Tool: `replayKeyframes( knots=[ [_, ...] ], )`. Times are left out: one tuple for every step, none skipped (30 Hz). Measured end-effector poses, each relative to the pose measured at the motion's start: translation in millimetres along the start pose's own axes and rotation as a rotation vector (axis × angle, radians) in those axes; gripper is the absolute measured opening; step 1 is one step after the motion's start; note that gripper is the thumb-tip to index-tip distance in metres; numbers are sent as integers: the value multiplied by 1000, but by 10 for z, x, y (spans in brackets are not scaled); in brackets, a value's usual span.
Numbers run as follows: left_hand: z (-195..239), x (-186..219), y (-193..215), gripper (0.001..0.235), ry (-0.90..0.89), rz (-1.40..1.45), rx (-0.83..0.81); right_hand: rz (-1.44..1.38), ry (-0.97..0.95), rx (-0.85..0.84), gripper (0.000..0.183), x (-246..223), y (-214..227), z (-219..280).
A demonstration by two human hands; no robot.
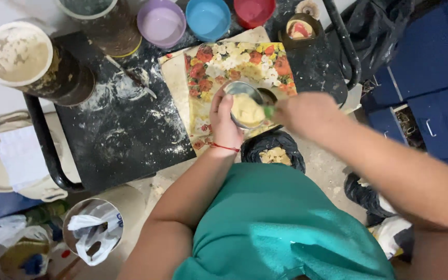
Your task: The person scoops a white powder from a large container into a small metal bowl using a green spatula. They then add water from a purple cup and mix the ingredients into a smooth, yellowish paste. Finally, the person pours the mixture into a round metal mold and shakes it to level the surface.
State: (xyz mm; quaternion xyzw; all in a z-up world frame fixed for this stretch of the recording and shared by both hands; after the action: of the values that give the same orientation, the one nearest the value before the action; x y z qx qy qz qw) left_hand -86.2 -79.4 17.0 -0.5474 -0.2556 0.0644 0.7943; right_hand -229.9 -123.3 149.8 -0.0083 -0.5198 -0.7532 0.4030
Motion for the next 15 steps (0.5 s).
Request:
replayKeyframes(
  knots=[
    [-1,11,-6,38,-8,2,4,4,7,3,33,-60,203,40],
    [-1,12,-20,45,-4,-13,6,-127,45,-47,36,-113,399,83],
    [14,6,-30,53,8,-32,7,-264,76,-102,40,-167,580,147],
    [25,-5,-8,53,9,-34,8,-266,77,-104,40,-128,583,62],
    [24,-18,3,55,9,-38,-13,-234,63,-43,37,-81,596,-28],
    [22,-31,14,58,8,-42,-35,-201,50,18,34,-33,609,-119],
    [33,-22,-22,58,12,-44,-33,-204,49,15,34,47,418,-214],
    [43,-11,-58,60,19,-30,-60,-45,102,422,21,118,265,-300],
    [43,2,-95,63,24,-15,-88,121,149,831,17,184,109,-379],
    [-5,-11,-39,63,26,-15,-87,120,148,829,17,198,65,-358],
    [-56,-22,13,59,23,-9,-102,127,189,918,16,211,39,-342],
    [-107,-31,68,55,20,-3,-117,132,231,1006,16,221,11,-327],
    [-111,1,52,55,17,-4,-110,129,238,1003,16,150,22,-220],
    [-113,37,38,54,-39,-51,-95,-25,226,806,14,87,23,-126],
    [-133,78,11,53,-98,-99,-84,-172,212,610,15,30,32,-42]
  ],
)
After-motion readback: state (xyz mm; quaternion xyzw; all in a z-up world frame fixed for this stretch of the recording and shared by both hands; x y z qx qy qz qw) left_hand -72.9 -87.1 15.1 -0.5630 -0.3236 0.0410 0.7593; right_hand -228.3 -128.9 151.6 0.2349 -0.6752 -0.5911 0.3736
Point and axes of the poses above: each hand's wrist, its own z-axis away from the middle knuckle, its own y-axis out of the back of the hand, x = y × z, the point moved 1 cm from there along -z, towards the middle knuckle, and after that the axes turned 15 degrees about z, right-handed, at the moved point
